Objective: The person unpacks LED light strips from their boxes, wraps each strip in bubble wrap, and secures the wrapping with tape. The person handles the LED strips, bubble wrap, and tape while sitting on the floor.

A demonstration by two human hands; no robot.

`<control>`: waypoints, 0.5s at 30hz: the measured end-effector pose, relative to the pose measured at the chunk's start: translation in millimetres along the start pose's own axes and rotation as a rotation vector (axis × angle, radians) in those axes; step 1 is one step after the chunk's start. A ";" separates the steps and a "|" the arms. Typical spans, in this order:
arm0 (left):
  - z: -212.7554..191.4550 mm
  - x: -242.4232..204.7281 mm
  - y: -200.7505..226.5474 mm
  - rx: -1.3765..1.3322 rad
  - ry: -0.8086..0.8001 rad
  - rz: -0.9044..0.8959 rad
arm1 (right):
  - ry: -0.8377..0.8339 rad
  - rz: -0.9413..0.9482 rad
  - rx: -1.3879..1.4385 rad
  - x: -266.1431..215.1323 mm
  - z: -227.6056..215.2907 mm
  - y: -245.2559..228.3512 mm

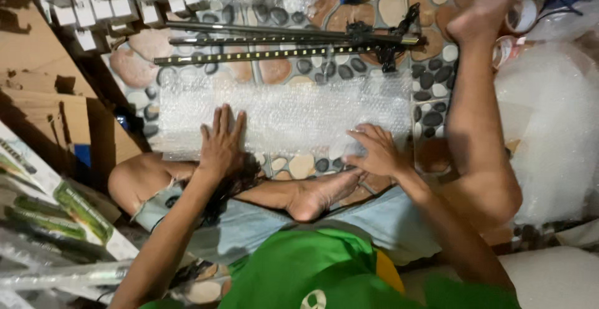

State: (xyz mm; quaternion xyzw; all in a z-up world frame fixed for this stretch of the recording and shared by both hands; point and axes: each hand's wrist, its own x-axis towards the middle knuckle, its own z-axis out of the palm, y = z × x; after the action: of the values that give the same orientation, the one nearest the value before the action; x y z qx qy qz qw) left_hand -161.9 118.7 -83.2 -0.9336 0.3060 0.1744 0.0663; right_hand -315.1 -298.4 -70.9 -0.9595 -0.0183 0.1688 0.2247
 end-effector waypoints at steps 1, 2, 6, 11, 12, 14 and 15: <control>-6.6 0.7 -4.1 -0.075 -0.115 0.010 | 0.119 -0.078 0.047 1.6 -13.0 -3.4; -12.7 1.4 -7.8 -0.149 -0.230 0.019 | 0.238 -0.156 0.094 2.9 -25.7 -6.4; -8.4 -1.9 -0.5 -0.203 -0.187 -0.025 | 0.310 0.073 -0.201 10.4 -19.0 -0.8; 9.4 12.5 -3.6 -0.243 -0.048 -0.026 | 0.535 0.151 -0.152 65.2 -10.4 24.9; 9.7 11.9 0.5 -0.249 -0.045 -0.027 | 0.533 0.149 -0.159 91.3 -19.5 19.8; 5.5 11.0 -0.5 -0.271 -0.052 -0.031 | 0.742 -0.158 -0.082 151.0 -36.2 3.6; 1.8 10.1 1.4 -0.265 -0.049 -0.039 | 0.745 -0.166 -0.076 178.7 -39.5 -7.5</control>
State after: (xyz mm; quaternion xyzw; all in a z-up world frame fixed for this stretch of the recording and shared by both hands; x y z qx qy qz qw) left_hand -155.7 112.5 -88.6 -0.9354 0.2602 0.2349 -0.0469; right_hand -133.3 -288.5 -90.8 -0.9580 -0.0195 -0.2112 0.1930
